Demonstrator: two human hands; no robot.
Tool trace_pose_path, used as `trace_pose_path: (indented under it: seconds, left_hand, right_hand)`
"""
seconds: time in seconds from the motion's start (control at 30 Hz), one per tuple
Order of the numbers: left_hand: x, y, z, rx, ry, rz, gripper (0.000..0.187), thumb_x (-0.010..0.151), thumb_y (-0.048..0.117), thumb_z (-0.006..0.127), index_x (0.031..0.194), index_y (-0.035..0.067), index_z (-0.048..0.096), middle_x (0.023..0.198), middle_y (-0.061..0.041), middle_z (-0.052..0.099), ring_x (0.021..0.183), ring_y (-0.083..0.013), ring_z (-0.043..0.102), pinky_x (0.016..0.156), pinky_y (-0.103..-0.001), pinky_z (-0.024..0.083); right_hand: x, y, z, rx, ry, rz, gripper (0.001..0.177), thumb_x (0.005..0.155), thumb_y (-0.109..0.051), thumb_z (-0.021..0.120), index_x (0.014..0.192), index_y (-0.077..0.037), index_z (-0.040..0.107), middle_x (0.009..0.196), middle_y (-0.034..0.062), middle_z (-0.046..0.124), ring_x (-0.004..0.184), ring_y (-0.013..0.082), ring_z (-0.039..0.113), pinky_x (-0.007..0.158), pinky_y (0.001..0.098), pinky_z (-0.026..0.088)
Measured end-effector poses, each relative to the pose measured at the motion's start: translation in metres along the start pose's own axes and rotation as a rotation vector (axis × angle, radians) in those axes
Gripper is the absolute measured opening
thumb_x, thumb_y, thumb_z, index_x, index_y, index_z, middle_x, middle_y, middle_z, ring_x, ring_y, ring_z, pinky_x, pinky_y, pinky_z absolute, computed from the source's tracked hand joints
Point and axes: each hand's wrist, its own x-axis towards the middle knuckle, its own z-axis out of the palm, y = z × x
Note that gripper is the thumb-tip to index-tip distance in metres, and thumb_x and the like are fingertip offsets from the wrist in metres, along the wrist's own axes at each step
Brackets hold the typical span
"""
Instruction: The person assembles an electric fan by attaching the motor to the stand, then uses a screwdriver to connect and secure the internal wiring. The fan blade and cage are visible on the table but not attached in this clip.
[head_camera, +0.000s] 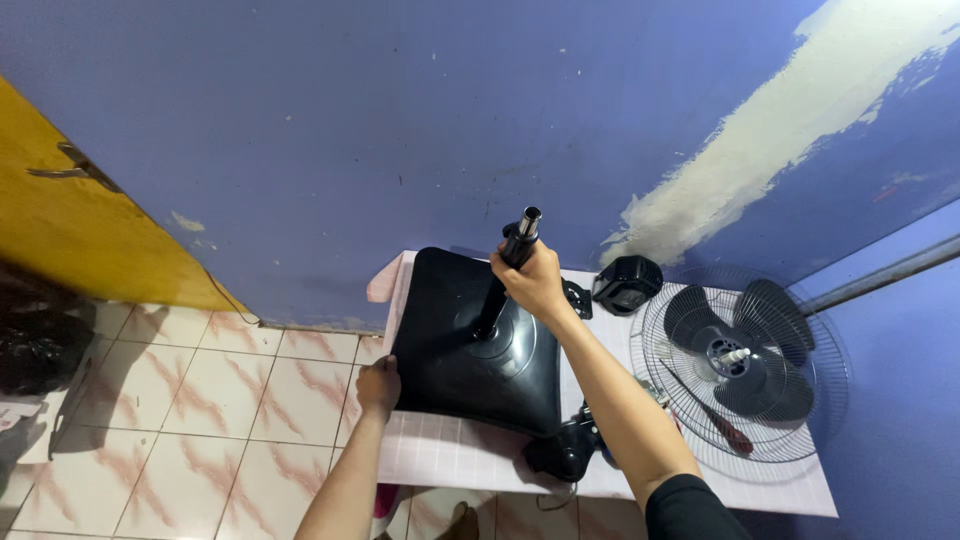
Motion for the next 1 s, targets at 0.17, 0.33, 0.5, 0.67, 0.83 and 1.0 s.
trace_pose_path:
  seconds: [0.17,0.33,0.5,0.67,0.83,1.0]
  left_hand:
    - [0.011,-0.004,-0.004,0.046,0.044,0.028,0.039,0.101,0.046,0.051,0.117,0.022,0.076,0.108,-0.024,0.07,0.107,-0.0452,0.065,0.091,-0.055,0.052]
    - [0.021,-0.009,-0.008,0.091,-0.016,-0.006,0.039,0.104,0.045,0.048,0.123,0.024,0.074,0.107,-0.026,0.07,0.103,-0.0457,0.066,0.093,-0.054,0.053]
    - [0.028,-0.01,-0.004,0.058,-0.03,-0.088,0.039,0.1,0.045,0.05,0.123,0.025,0.074,0.113,-0.025,0.066,0.107,-0.0455,0.063,0.094,-0.054,0.05]
    - [0.029,-0.007,0.002,0.094,-0.068,0.007,0.041,0.099,0.044,0.053,0.126,0.019,0.072,0.112,-0.02,0.072,0.119,-0.0405,0.059,0.102,-0.049,0.048]
    - [0.025,-0.005,0.009,0.136,-0.178,-0.023,0.04,0.098,0.041,0.056,0.127,0.018,0.071,0.115,-0.014,0.074,0.123,-0.0365,0.058,0.106,-0.046,0.047]
    - [0.026,-0.005,0.015,0.083,-0.166,-0.111,0.054,0.094,0.041,0.063,0.143,0.019,0.059,0.128,-0.024,0.062,0.123,-0.0406,0.056,0.106,-0.045,0.046]
  right_hand:
    - [0.011,0.004,0.005,0.046,-0.02,-0.007,0.017,0.09,-0.011,0.075,0.093,-0.002,0.06,0.066,0.002,0.062,0.051,0.0096,0.061,0.045,0.0274,0.049]
    - [0.021,0.013,0.018,0.051,-0.042,0.023,0.013,0.09,-0.01,0.074,0.091,-0.002,0.064,0.066,0.0018,0.064,0.052,0.0092,0.063,0.046,0.027,0.053]
    - [0.022,0.028,0.026,0.132,-0.033,0.057,0.014,0.089,-0.009,0.074,0.091,-0.002,0.063,0.066,0.0023,0.062,0.053,0.0094,0.061,0.047,0.0272,0.051]
    - [0.021,0.032,0.029,-0.003,-0.045,0.073,0.013,0.089,-0.011,0.074,0.091,-0.004,0.063,0.062,0.0022,0.065,0.05,0.0102,0.064,0.049,0.0262,0.051]
    - [0.016,0.036,0.03,0.022,-0.017,0.122,0.016,0.086,-0.013,0.076,0.091,-0.005,0.062,0.065,0.0019,0.065,0.05,0.0106,0.064,0.048,0.0274,0.051]
    - [0.016,0.039,0.035,-0.004,0.003,0.14,0.019,0.085,-0.015,0.078,0.091,-0.004,0.063,0.064,0.0032,0.066,0.049,0.0111,0.065,0.048,0.0283,0.052]
